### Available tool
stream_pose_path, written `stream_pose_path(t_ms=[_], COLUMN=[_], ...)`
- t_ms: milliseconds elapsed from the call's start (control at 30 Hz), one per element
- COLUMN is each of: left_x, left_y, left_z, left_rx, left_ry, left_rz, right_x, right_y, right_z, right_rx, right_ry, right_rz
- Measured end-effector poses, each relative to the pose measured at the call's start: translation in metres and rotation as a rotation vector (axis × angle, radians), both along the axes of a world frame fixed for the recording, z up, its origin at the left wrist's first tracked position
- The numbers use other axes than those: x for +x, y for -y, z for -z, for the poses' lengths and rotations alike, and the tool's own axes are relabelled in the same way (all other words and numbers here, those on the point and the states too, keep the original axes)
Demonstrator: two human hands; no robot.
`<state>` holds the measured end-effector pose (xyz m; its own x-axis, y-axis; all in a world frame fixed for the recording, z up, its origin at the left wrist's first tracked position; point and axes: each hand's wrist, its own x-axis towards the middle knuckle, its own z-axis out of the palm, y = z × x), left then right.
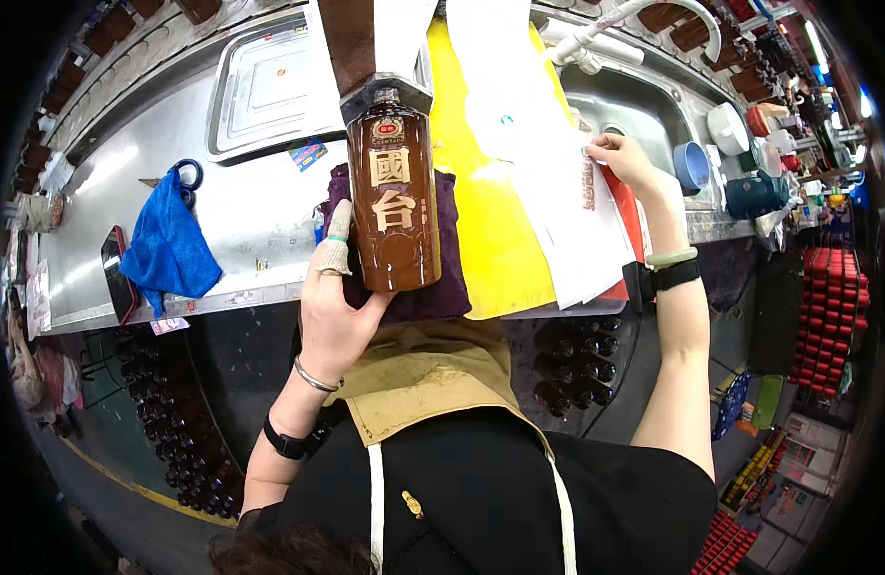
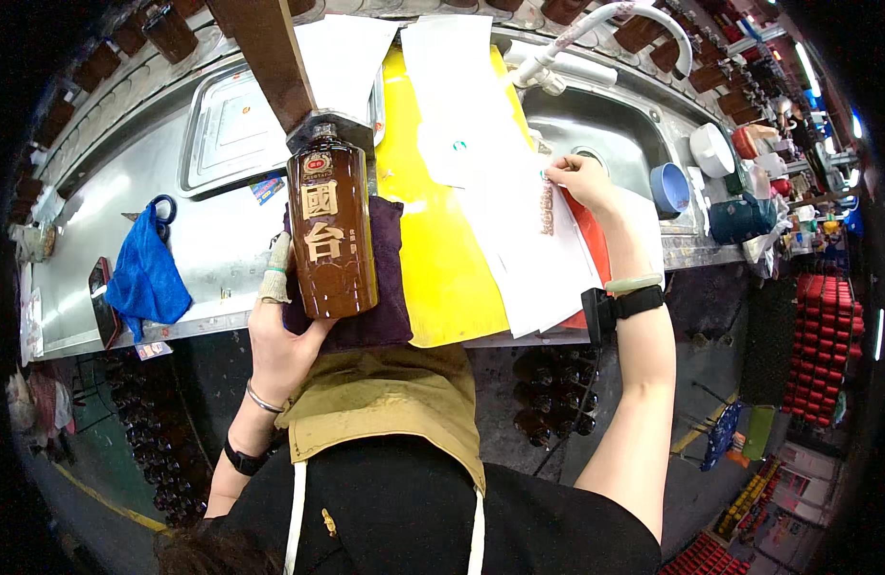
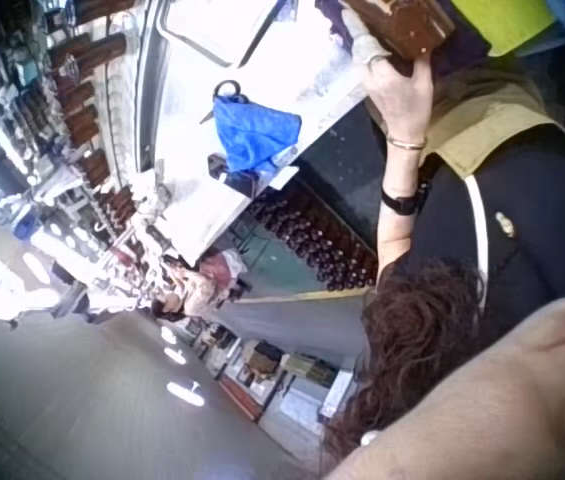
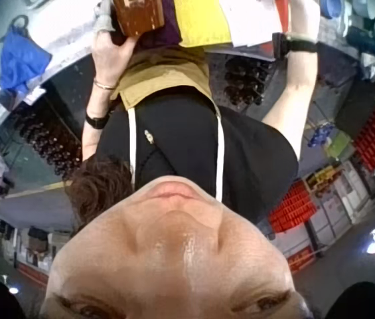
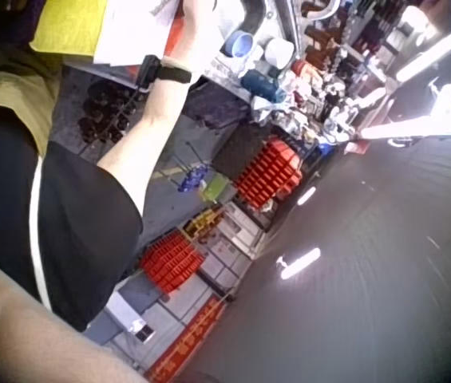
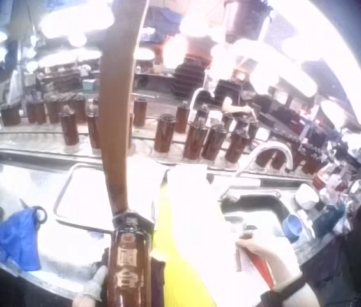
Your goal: The recorder is applying and smoothing labels on glass bottles at a manufacturing workstation.
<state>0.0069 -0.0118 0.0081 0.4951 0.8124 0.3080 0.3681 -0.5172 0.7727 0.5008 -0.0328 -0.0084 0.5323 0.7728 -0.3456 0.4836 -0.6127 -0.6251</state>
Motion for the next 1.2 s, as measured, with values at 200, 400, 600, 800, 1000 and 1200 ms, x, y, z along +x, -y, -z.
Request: stream_pose_path(t_ms=[200, 400, 600, 800, 1000, 1200], left_x=[-0.010, -0.019, 0.000, -0.006, -0.019, -0.036], left_y=[-0.005, -0.039, -0.049, -0.030, -0.028, -0.033], left_z=[-0.016, -0.034, -0.085, -0.082, -0.059, -0.051], left_rx=[-0.174, -0.158, -0.219, -0.637, -0.562, -0.647], left_ry=[0.076, 0.378, 0.475, 0.382, 0.357, 0.402], left_rz=[0.093, 0.156, 0.470, 0.404, 0.243, 0.145], right_x=[-0.003, -0.127, -0.244, -0.262, -0.200, -0.016], right_y=[-0.012, 0.003, 0.010, 0.016, 0.001, -0.046], right_z=[0.001, -0.101, -0.163, -0.166, -0.142, -0.096], right_rx=[0.280, 0.420, 0.413, 0.371, 0.137, 0.301], right_ry=[0.076, -0.120, -0.136, -0.018, 0.029, 0.265], right_rz=[0.064, -0.356, -0.879, -0.936, -0.775, -0.232])
